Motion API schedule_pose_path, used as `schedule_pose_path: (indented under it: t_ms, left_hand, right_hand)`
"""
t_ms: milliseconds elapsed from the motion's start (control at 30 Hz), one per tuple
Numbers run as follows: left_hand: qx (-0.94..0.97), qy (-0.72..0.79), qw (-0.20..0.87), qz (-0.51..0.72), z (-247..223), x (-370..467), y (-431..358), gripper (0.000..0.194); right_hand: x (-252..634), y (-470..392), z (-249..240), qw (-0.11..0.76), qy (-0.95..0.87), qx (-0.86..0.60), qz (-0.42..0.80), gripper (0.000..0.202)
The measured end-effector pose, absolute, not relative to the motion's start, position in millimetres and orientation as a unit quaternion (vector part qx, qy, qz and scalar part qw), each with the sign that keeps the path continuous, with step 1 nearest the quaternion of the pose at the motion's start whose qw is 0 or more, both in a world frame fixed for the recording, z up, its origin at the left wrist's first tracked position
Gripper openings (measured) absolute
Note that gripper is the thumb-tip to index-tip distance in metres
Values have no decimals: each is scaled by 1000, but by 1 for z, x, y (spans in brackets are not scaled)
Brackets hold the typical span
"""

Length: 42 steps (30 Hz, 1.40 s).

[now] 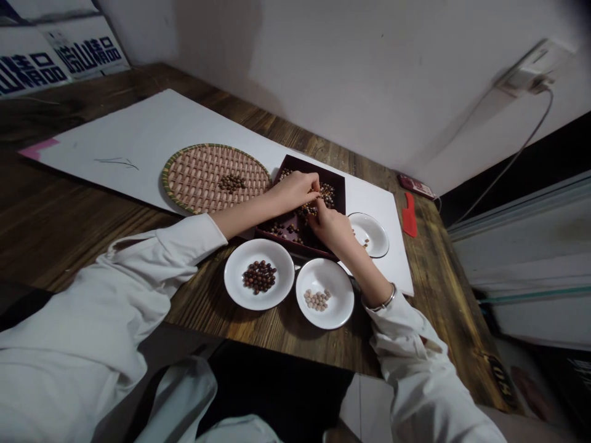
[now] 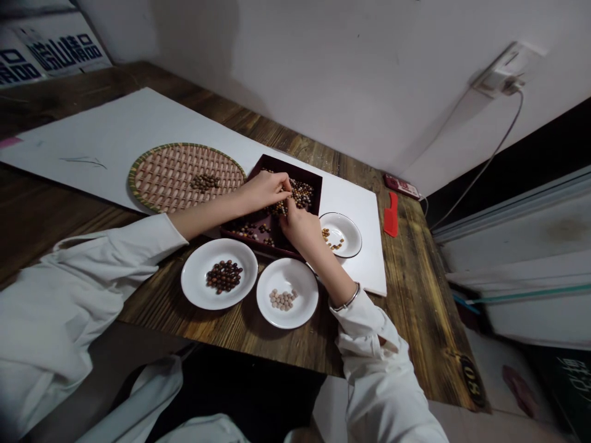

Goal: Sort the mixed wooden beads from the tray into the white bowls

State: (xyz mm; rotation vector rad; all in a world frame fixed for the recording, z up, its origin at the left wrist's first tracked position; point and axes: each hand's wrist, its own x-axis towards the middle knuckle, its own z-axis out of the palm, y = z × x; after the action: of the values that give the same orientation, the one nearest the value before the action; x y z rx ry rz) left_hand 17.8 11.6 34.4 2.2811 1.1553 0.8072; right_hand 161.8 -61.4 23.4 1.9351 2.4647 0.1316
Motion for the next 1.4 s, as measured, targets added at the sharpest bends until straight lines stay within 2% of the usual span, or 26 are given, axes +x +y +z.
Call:
schedule_pose_path:
  t_ms: [233,433,800,1067,1400]
  left_hand:
    - [839,510,31,186,44,15,-3,30]
    - [828,545,-55,122,50,18,-11,34]
    - [769,634,-32,74,53,16,-14,39]
    - [754,647,-32,110,51,15,-12,42]
    - [740,667,-30,83,53,15,-14,42]
  right_hand:
    - [161,-62,25,23,782,621,45,34]
    - [159,-64,27,56,778,623,66,35]
    - [158,-65,29,74,779,619,64,31]
    - [156,-66,32,83,780,618,56,31]
    - [155,-66,32,80,783,615,53,31]
